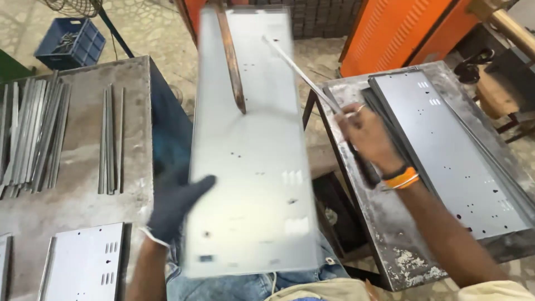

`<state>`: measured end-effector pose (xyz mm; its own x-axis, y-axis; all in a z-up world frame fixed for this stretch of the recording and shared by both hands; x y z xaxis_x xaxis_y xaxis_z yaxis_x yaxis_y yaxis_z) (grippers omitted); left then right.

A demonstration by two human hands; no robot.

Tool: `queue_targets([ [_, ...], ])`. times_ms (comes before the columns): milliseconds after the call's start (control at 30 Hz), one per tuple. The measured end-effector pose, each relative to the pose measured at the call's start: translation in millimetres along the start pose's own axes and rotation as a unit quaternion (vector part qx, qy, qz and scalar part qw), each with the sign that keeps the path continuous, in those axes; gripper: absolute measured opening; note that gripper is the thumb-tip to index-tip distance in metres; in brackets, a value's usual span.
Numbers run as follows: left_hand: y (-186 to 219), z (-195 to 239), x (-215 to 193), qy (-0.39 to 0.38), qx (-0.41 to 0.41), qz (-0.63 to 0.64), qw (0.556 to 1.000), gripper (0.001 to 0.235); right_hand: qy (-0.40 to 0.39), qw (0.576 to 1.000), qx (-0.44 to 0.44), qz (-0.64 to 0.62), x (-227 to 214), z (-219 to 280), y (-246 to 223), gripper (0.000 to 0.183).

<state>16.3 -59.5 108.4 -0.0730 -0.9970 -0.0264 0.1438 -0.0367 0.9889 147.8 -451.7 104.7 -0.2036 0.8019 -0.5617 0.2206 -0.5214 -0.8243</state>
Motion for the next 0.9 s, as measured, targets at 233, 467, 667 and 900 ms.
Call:
queue_targets([
  [233,79.9,-50.3,-98.2,0.050,-0.131,-0.503,0.853,0.067,0.046,0.912,-0.224,0.340,-45.6,-30.9,-76.3,0.015],
  [467,91.5,-107.0,-125.3,-0.004,-0.004,-0.641,0.767,0.106,-0.098,0.916,-0.291,0.258,45.7,-130.1,-86.6,0.019],
  [667,80.9,-115.0,-140.3,-0.012,0.097,-0.579,0.809,0.107,0.015,0.891,-0.326,0.315,89.5,-159.9,-102.2,0.038],
  [900,72.4,-123.2,-154.5,0.031,0.110,-0.508,0.854,0.031,-0.022,0.931,-0.229,0.284,90.7,-202.4,-80.2,0.035],
])
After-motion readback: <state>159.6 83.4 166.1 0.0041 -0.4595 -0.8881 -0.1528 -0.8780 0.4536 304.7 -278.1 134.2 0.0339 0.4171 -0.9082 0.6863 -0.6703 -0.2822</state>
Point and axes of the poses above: each hand's wrist, its own z-axis away from the middle knuckle, its own x-axis out of the palm, y = z × x, the point moved 3 cm from there along -z, towards the middle knuckle, and after that the axes turned 11 degrees about -y, right-handed, at the moved point
